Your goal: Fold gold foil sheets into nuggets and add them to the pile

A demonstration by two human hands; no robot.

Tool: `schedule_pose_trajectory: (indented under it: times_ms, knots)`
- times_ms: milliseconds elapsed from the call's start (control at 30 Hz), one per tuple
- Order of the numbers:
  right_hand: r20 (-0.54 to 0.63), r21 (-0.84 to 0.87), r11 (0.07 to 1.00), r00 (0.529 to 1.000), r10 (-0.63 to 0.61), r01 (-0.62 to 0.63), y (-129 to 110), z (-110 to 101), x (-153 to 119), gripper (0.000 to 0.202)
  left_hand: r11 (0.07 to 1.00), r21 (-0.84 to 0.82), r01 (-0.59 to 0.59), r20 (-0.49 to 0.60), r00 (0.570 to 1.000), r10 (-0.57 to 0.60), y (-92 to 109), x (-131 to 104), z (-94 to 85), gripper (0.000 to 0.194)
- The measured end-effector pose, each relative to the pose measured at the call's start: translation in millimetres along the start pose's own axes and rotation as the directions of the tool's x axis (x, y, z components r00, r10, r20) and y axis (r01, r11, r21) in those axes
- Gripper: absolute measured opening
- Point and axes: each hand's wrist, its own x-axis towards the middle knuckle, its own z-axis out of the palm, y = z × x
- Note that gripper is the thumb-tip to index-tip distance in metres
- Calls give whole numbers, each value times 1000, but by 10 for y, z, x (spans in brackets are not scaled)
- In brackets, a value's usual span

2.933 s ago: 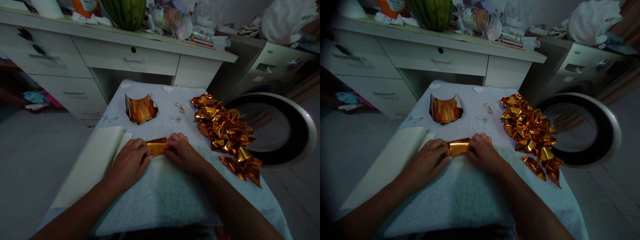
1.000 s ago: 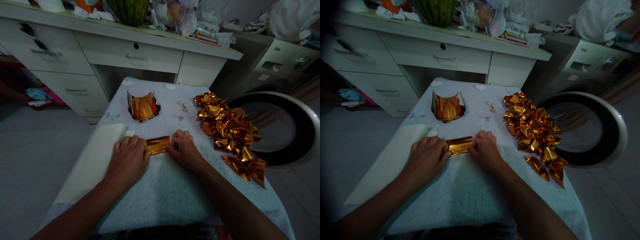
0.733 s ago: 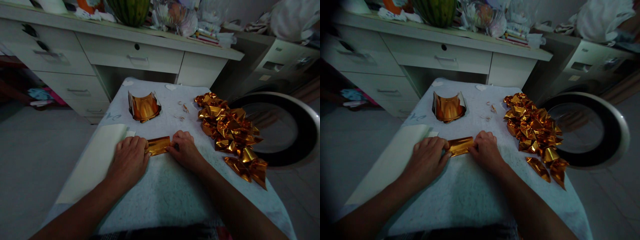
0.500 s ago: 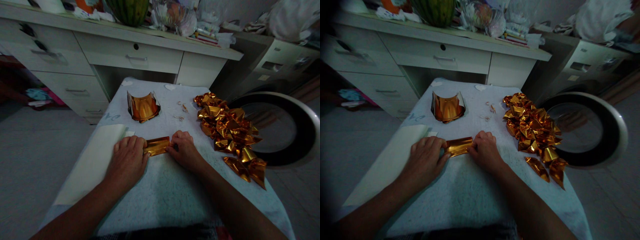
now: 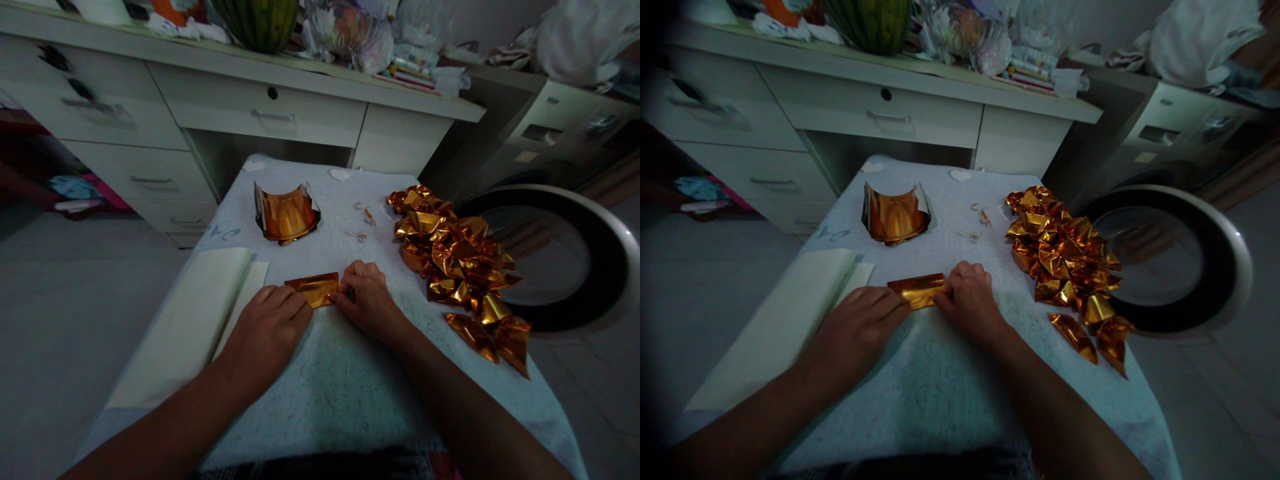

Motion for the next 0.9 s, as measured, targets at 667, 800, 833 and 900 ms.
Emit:
schedule_pose_trajectory:
  times_ms: [667,800,833,900]
  knots:
    - [25,64,969,970,-241,239,-208,81,-38,15,989,145,18,31,999,-22,158,-72,50,35]
    - [46,31,980,979,-197,196,-228,79,-33,13,986,154,56,23,998,-60,178,-145,21,37]
    - [50,29,982,980,-190,189,-230,78,-34,13,984,164,71,18,997,-75,187,-174,15,38]
    - [53,28,983,982,-182,180,-233,83,-37,13,977,187,105,11,994,-109,202,-236,9,38]
